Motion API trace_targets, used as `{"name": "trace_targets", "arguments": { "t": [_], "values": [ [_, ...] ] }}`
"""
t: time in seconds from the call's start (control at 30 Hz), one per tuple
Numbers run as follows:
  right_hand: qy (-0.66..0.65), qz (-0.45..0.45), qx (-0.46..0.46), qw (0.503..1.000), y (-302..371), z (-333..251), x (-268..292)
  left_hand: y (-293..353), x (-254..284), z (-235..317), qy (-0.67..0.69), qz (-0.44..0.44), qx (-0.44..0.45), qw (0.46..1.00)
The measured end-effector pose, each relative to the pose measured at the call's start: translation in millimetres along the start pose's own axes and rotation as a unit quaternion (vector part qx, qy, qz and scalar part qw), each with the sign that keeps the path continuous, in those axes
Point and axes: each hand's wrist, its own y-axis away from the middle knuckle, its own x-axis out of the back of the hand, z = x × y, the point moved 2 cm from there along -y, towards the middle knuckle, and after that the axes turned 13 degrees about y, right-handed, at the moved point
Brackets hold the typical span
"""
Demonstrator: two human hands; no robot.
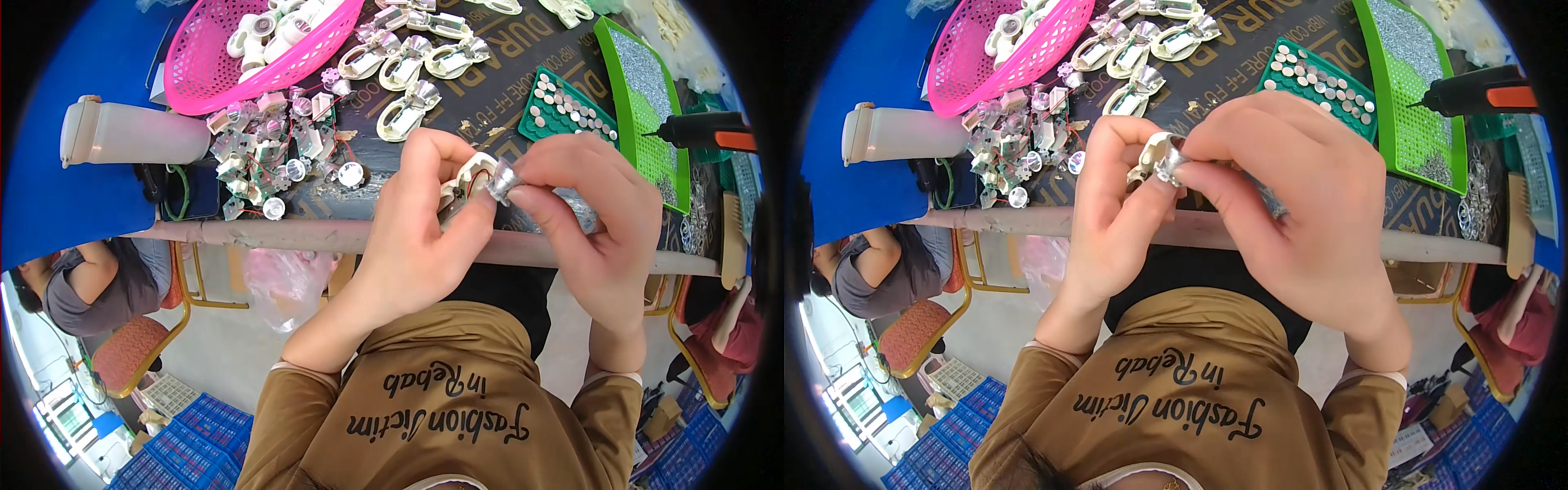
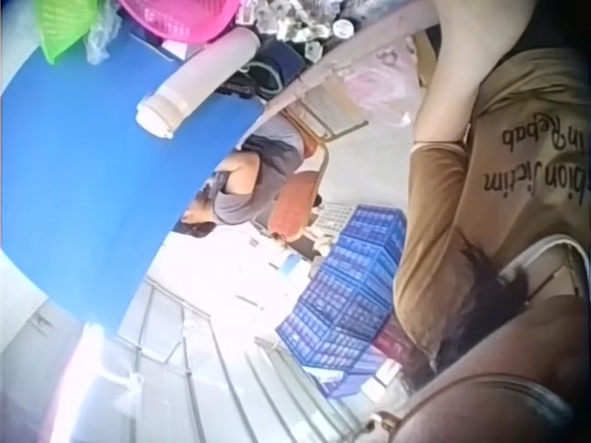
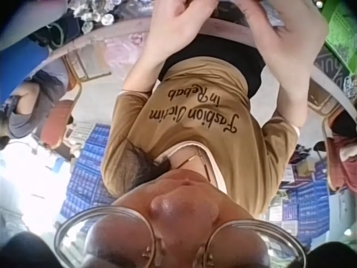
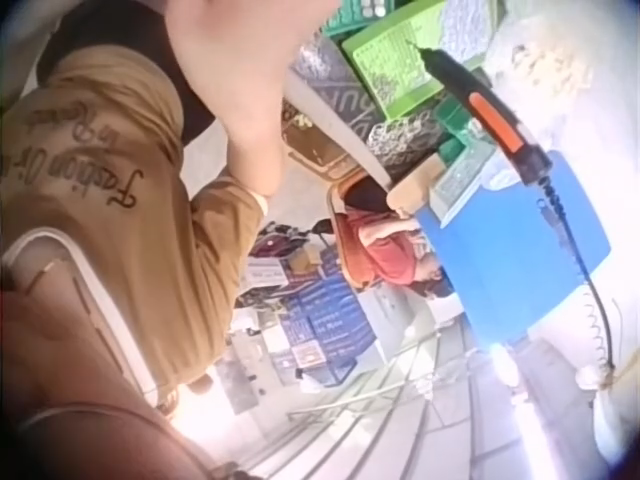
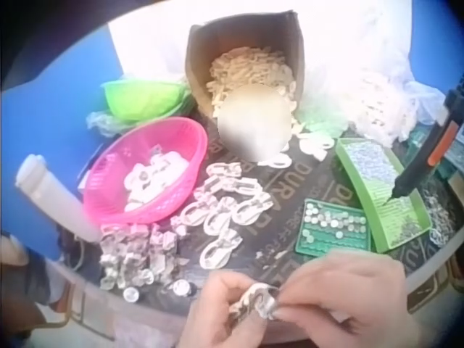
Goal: Assembling small electronic toy components by inserting circuits and batteries into plastic housings.
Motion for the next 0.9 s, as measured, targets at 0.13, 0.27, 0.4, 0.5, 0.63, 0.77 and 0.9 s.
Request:
{"name": "trace_targets", "arguments": {
  "t": [0.13, 0.27, 0.4, 0.5, 0.63, 0.77, 0.9],
  "values": [
    [0.016, -0.007, 0.013, 1.0, -1.4, 2.4, -0.6, 2.7, 1.4, 4.4, -0.019, -0.023, 0.004, 1.0],
    [0.033, 0.022, 0.058, 0.998, -1.7, 0.2, 0.3, 4.7, 0.1, 8.3, -0.049, -0.03, -0.007, 0.998],
    [0.047, 0.03, 0.073, 0.996, -1.9, -4.2, 2.3, 5.1, -1.0, 10.9, -0.062, -0.051, -0.04, 0.996],
    [0.072, 0.025, 0.096, 0.992, -2.3, -4.9, 2.6, 5.7, -2.9, 14.0, -0.083, -0.058, -0.048, 0.994],
    [0.081, 0.035, 0.09, 0.992, -2.3, -4.5, 2.4, 6.6, -2.2, 13.7, -0.055, -0.052, -0.035, 0.997],
    [0.072, 0.046, 0.081, 0.993, -1.3, -3.3, -1.5, 8.4, -2.7, 16.0, -0.09, -0.065, -0.049, 0.993],
    [0.094, 0.049, 0.085, 0.991, -0.7, -6.6, 0.6, 9.7, -3.0, 16.9, -0.07, -0.066, -0.061, 0.994]
  ]
}}
